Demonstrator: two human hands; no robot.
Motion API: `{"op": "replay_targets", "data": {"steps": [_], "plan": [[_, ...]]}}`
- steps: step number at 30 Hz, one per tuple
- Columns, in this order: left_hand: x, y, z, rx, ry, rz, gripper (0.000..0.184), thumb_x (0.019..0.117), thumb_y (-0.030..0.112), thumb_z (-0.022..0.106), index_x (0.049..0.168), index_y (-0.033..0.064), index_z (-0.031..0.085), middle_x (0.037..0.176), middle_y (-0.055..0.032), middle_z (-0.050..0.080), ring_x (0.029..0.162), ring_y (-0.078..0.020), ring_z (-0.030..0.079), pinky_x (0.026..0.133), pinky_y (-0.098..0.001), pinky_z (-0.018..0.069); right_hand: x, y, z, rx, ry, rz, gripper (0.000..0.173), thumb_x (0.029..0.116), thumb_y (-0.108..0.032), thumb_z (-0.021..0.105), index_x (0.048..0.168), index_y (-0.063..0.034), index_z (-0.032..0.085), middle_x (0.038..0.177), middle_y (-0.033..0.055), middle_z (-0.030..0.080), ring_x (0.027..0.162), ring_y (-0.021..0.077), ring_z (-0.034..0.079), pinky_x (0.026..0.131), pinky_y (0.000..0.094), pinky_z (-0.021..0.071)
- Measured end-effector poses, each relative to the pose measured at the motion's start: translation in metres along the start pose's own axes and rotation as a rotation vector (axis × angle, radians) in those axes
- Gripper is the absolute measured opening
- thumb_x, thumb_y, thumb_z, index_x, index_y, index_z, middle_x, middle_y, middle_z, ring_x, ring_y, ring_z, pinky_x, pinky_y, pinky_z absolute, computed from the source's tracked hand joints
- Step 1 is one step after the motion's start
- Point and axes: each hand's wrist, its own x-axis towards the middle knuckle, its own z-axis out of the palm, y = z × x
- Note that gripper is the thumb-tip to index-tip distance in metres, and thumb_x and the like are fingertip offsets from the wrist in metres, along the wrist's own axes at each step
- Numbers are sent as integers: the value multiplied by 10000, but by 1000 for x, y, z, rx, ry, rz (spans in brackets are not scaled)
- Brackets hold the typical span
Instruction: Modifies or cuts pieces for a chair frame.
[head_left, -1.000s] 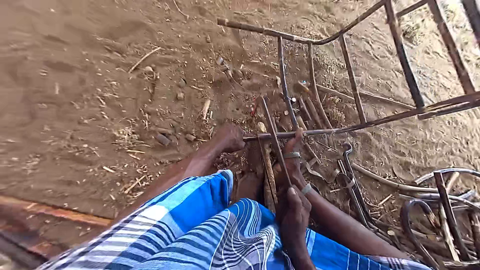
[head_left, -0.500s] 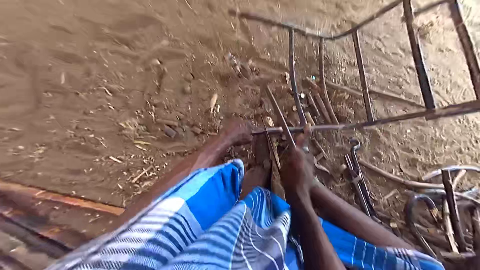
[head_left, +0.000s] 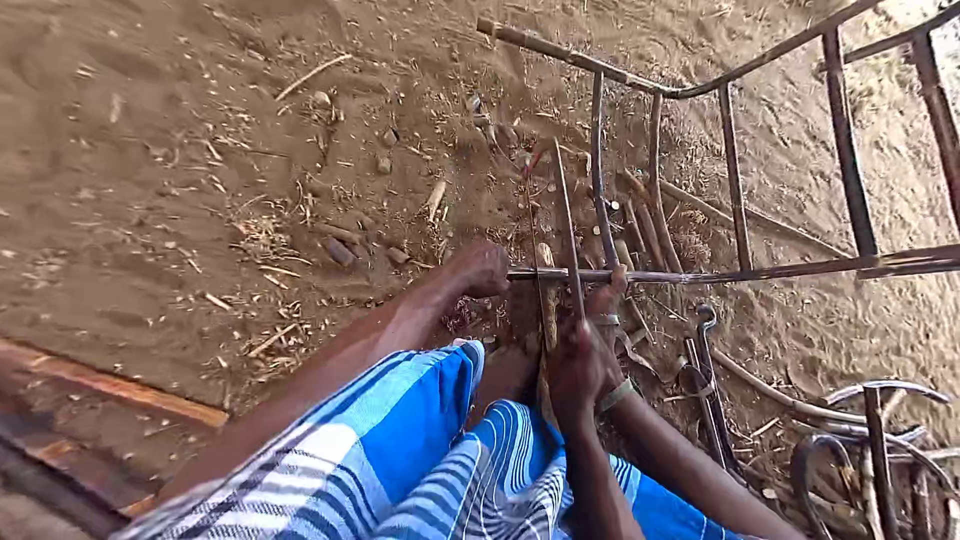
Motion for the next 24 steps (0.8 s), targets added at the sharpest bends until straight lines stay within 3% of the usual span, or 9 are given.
{"op": "replay_targets", "data": {"steps": [3,5,8,12,15,17,19,21,24], "plan": [[8,-6,-4,-22,10,-11,312,869,410,703,816,102,690,833,-142,685,837,-370,685,691,-647,530,-20,9,-13,150,59,-19,510,1007,-582,482,832,-134,650,501,-41,438,374,68,409,358,262,399],[8,-8,5,-40,-2,13,301,879,385,702,834,88,691,838,-152,683,844,-378,685,702,-649,528,-11,9,-4,120,82,8,487,1013,-551,440,814,-156,643,491,-50,433,365,67,404,352,268,397],[7,-7,10,-51,-3,22,304,880,372,705,797,82,667,800,-148,664,802,-372,675,669,-639,525,5,8,10,11,11,-11,480,1073,-508,319,894,-165,603,520,-27,377,367,74,334,350,238,332],[6,-4,2,-45,-23,7,297,866,396,699,810,105,682,815,-132,675,806,-357,682,668,-640,532,-30,13,-5,61,84,-57,492,1042,-522,417,867,-120,639,533,-24,452,408,87,432,388,272,418],[9,-7,3,-55,-26,-17,299,883,407,687,830,113,688,821,-129,683,818,-354,689,679,-643,536,-7,18,5,36,79,-91,544,1039,-574,385,817,-128,604,519,-37,460,404,74,441,389,267,420],[8,-4,2,-64,-40,-9,287,904,364,684,822,88,674,818,-143,673,820,-361,680,690,-633,528,23,-7,20,9,0,-13,478,1060,-514,310,863,-166,573,514,-48,381,377,58,350,368,241,346],[4,-5,0,-41,-39,-7,286,895,353,679,788,91,640,790,-133,652,789,-345,670,661,-604,525,31,-24,24,51,-43,62,446,1068,-469,312,907,-169,600,497,-38,324,350,69,292,338,235,297],[2,1,-3,-28,-30,-13,307,885,377,695,785,91,649,791,-135,659,790,-348,676,658,-608,531,10,-27,0,15,-51,107,461,1060,-488,345,937,-147,629,524,-20,372,383,98,342,361,284,342],[1,0,-15,-22,-47,-57,305,907,376,684,834,80,674,851,-147,680,854,-366,685,702,-626,533,-8,-42,-10,55,33,100,419,1015,-386,391,812,-116,637,471,-49,432,362,64,401,358,264,384]]}}
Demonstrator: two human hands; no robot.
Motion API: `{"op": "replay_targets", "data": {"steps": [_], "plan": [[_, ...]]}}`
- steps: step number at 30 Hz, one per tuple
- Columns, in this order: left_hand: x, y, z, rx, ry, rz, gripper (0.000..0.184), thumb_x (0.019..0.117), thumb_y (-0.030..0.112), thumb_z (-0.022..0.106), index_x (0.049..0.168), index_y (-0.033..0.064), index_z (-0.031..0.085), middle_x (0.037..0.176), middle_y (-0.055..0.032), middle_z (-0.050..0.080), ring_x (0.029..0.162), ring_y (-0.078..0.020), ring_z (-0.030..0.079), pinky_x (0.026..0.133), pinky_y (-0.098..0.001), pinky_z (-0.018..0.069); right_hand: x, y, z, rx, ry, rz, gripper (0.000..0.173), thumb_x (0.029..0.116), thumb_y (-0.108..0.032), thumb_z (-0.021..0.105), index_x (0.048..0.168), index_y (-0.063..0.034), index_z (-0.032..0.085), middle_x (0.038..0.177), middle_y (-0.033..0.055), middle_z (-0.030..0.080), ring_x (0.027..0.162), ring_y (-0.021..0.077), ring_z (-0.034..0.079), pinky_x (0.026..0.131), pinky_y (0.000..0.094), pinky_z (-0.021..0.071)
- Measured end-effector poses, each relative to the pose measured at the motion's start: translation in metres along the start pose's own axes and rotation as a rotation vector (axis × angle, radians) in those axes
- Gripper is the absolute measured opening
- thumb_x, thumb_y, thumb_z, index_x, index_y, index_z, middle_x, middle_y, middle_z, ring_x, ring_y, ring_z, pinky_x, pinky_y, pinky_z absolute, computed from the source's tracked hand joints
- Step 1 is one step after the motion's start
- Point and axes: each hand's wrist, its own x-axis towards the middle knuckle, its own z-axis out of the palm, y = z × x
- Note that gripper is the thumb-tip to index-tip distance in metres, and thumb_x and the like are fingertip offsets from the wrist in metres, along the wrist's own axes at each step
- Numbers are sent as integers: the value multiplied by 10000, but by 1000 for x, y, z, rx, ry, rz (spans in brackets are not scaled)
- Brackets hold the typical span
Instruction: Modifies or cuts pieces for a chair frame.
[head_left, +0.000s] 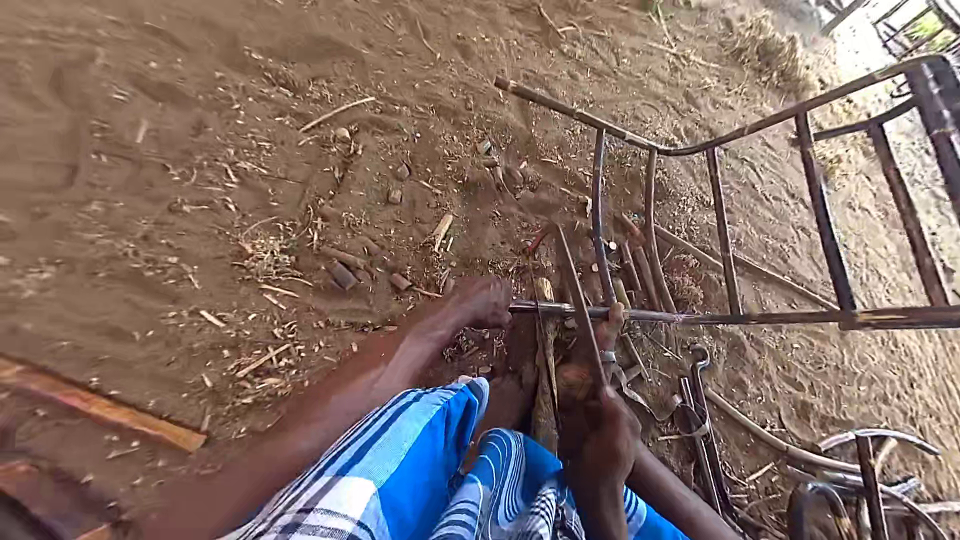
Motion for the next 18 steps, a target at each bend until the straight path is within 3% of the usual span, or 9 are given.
{"op": "replay_targets", "data": {"steps": [3,5,7,10,13,15,16,17,18], "plan": [[6,-4,11,4,13,24,274,897,357,687,840,89,672,845,-139,678,839,-360,685,689,-625,536,39,-6,34,-133,58,-7,375,1050,-273,395,861,-90,662,564,-30,487,429,83,402,409,280,382],[0,3,10,9,17,31,266,904,352,687,894,86,685,902,-150,689,891,-368,687,724,-632,536,60,-11,41,-123,25,28,420,1074,-363,391,855,-134,666,544,-39,428,407,83,348,395,274,330],[-1,4,2,35,18,5,297,896,391,686,883,94,692,896,-142,695,887,-357,691,725,-626,540,46,-26,14,-30,-91,75,492,1079,-526,323,996,-172,655,549,-19,384,391,91,339,367,271,342],[0,2,7,37,38,-7,378,885,480,689,897,102,690,882,-134,696,867,-349,698,712,-619,548,-2,-58,-54,317,-5,-50,390,1037,-457,409,853,-217,655,474,-97,413,363,17,397,359,219,384],[-11,4,13,51,250,138,509,885,534,734,1209,150,651,1079,-109,709,896,-332,716,762,-589,579,-44,-100,-144,351,192,-213,443,1059,-477,362,848,-238,670,480,-111,454,381,14,438,376,225,415],[-20,9,14,130,415,335,536,928,448,723,1400,219,612,1258,-111,685,889,-315,730,751,-562,601,-57,-136,-169,307,386,-197,466,1058,-305,196,790,-175,554,454,-92,435,375,10,440,401,211,434],[-23,14,13,180,468,415,505,945,401,713,1423,279,607,1238,-96,692,862,-297,728,724,-541,606,-59,-164,-159,239,400,-132,412,1031,-157,163,788,-112,494,464,-73,444,399,2,469,458,181,465],[-28,23,6,220,491,470,475,963,357,698,1427,332,601,1186,-76,704,837,-281,723,705,-525,605,-60,-191,-148,175,221,-53,374,1035,-84,225,869,-30,556,575,-27,553,531,29,569,621,191,525],[-33,35,-3,252,487,502,456,984,325,667,1431,375,590,1129,-64,708,794,-272,714,677,-514,601,-58,-216,-146,79,-102,-65,305,1039,-59,317,1047,36,606,784,1,673,754,36,665,811,202,541]]}}
